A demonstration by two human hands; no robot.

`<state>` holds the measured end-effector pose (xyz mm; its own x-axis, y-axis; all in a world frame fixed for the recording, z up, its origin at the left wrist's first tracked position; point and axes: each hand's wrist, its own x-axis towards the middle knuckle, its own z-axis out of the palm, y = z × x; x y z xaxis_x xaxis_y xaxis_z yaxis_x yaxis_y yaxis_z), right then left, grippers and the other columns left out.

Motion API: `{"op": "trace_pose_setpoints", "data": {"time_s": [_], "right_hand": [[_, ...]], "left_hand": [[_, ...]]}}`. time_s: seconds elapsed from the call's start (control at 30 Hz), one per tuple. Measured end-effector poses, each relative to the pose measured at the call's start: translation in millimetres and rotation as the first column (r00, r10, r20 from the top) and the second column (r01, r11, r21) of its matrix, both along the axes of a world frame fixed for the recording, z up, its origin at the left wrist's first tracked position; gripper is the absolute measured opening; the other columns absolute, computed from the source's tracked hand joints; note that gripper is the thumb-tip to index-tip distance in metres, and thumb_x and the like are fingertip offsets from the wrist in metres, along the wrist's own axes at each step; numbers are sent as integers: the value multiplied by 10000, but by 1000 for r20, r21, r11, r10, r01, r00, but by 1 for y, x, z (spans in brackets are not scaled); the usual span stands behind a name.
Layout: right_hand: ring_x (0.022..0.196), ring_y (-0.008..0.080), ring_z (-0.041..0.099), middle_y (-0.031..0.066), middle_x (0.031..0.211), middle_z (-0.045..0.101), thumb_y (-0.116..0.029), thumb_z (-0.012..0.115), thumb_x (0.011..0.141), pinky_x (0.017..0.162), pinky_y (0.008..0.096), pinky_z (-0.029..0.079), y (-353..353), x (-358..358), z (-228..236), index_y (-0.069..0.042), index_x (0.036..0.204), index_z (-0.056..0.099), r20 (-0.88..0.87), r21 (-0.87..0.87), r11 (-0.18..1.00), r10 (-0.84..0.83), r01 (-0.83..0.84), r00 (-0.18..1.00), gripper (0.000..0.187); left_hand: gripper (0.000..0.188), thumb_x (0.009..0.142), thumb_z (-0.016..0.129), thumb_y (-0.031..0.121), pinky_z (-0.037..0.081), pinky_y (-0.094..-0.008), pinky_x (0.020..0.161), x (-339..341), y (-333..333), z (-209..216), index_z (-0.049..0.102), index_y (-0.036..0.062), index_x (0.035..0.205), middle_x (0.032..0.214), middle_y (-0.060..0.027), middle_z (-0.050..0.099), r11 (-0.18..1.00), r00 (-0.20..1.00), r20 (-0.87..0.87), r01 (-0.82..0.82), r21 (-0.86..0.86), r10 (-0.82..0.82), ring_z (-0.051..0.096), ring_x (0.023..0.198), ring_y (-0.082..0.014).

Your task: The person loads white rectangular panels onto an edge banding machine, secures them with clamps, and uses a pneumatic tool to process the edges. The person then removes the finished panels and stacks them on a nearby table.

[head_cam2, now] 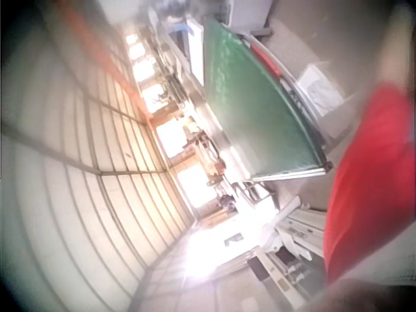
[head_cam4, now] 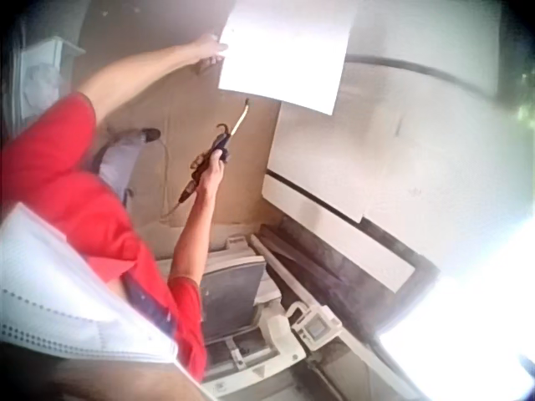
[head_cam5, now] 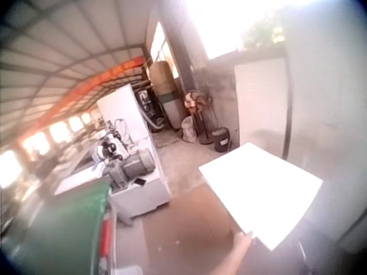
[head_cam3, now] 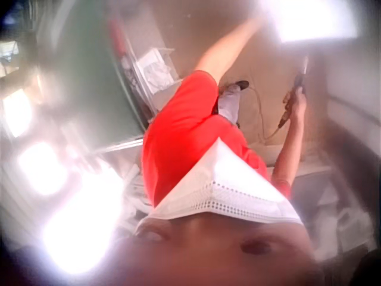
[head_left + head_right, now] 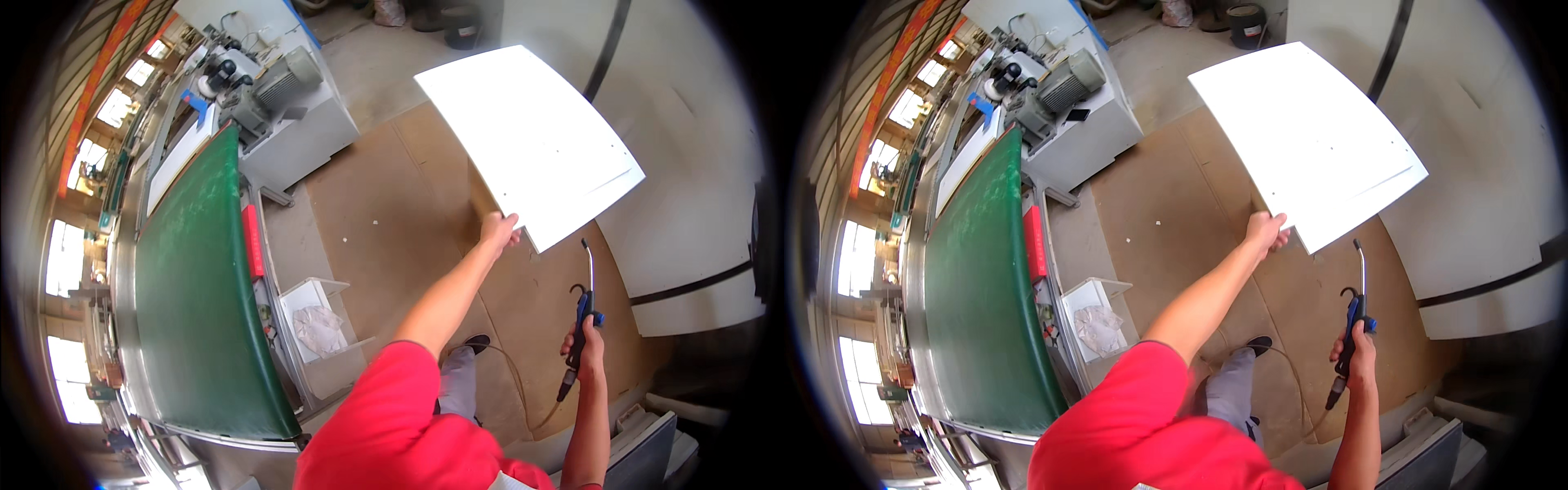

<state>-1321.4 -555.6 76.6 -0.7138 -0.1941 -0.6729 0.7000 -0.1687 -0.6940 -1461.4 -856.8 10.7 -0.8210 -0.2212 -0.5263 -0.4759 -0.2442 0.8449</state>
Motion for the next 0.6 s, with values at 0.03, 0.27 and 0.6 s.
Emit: {"op": "trace_pose_setpoints", "data": {"time_s": [0.03,0.27,0.6], "right_hand": [[552,209,539,62,643,525,-555,467,935,565,321,463,-2,-4,-6,-45,840,534,36,-22,998,-56,57,998,523],[623,169,563,12,736,585,-570,456,933,588,326,479,5,29,-30,-117,801,575,195,-305,786,-501,538,843,486],[509,125,529,13,676,572,-543,514,922,461,273,440,100,223,30,-78,771,595,58,48,667,-745,743,665,495]], "left_hand": [[272,917,571,194,462,-266,427,26,10,-16,581,-78,906,724,-129,641,998,1000,-28,-11,60,12,593,507,-157],[421,896,544,93,452,-445,971,218,41,-18,455,-31,1288,1193,-174,583,673,992,127,-110,731,24,556,1129,-303],[556,773,565,109,420,-470,1016,284,55,35,461,-19,1304,1271,-143,544,793,989,-150,95,602,-5,523,1164,-331]]}}
